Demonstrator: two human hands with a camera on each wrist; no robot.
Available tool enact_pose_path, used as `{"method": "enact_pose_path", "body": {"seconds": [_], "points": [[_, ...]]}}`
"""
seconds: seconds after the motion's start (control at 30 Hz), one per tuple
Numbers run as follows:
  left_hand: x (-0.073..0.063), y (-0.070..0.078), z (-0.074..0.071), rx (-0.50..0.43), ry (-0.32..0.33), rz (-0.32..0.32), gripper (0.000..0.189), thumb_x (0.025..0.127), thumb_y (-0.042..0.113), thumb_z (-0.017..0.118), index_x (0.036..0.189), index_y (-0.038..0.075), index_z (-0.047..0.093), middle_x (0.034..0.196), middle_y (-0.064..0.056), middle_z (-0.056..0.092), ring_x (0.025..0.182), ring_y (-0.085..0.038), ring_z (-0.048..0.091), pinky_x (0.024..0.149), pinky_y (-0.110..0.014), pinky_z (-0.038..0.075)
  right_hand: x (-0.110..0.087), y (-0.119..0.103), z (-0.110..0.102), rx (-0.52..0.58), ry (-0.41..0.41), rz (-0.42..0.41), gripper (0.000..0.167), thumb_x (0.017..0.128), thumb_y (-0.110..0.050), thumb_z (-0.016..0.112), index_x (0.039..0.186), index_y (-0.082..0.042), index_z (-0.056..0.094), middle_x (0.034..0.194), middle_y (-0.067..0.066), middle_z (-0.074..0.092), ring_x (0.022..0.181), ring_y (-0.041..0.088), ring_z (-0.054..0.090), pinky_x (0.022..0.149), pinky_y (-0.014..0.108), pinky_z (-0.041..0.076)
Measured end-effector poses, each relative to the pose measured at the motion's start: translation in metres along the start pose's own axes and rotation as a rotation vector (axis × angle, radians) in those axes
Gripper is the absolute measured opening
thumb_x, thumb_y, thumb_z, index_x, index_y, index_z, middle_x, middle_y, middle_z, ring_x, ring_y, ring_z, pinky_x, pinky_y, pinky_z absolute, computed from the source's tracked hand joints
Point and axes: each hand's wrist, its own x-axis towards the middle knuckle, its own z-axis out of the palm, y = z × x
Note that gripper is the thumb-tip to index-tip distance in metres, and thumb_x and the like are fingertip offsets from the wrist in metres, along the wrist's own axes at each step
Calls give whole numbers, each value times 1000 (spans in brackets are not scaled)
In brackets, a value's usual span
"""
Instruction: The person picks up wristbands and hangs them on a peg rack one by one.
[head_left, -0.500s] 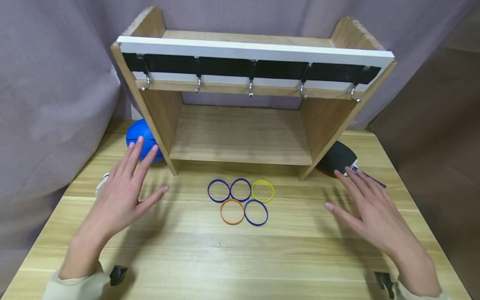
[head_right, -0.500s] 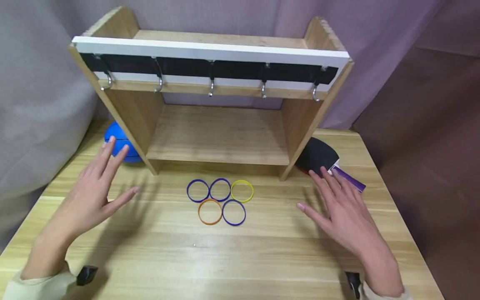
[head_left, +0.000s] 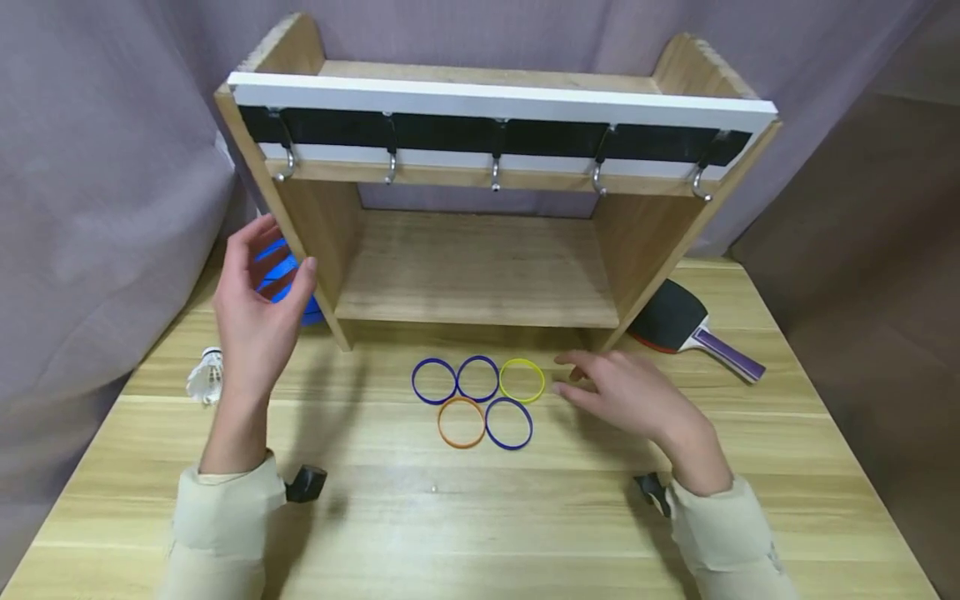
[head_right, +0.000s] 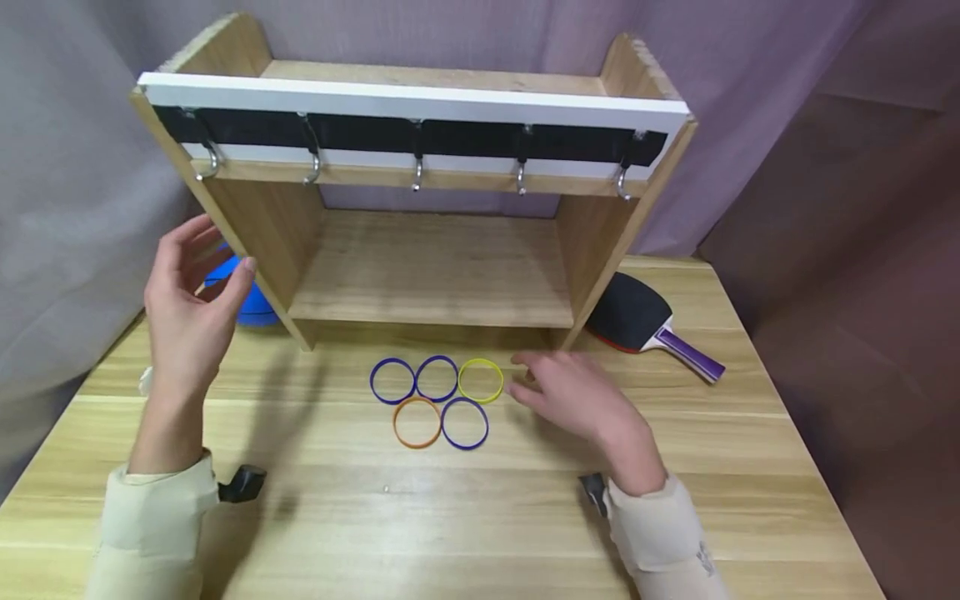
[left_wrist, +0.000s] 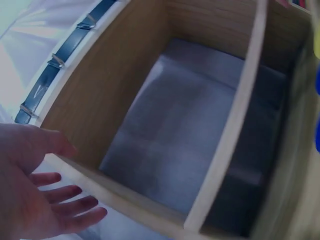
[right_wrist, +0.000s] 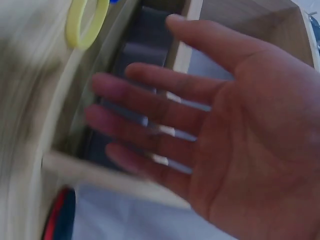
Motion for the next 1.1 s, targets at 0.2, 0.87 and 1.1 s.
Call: {"method": "enact_pose_path", "body": {"seconds": [0.2,0.87,1.1], "points": [[10,-19,4,17,52,-52,49,85,9,75,130,17,55,121,-2,61,104,-20,63,83,-28,58,21,-11,14,67,-125,87,47,95,-39,63,127,-6,62,101,2,72,95,21,67,80,47,55],[13,-35,12,123,120,-3,44,83,1,74,122,2,54,105,-7,62,88,-16,62,73,-21,57,44,0,48,14,-13,110,28,92,-27,69,110,-7,68,66,-7,53,60,13,49,48,30,40],[13,-33,12,127,123,10,41,84,2,74,121,3,55,103,-6,62,87,-14,62,73,-21,57,50,6,54,20,50,144,14,89,-18,71,101,-10,71,75,-6,63,67,14,57,55,35,49]]}}
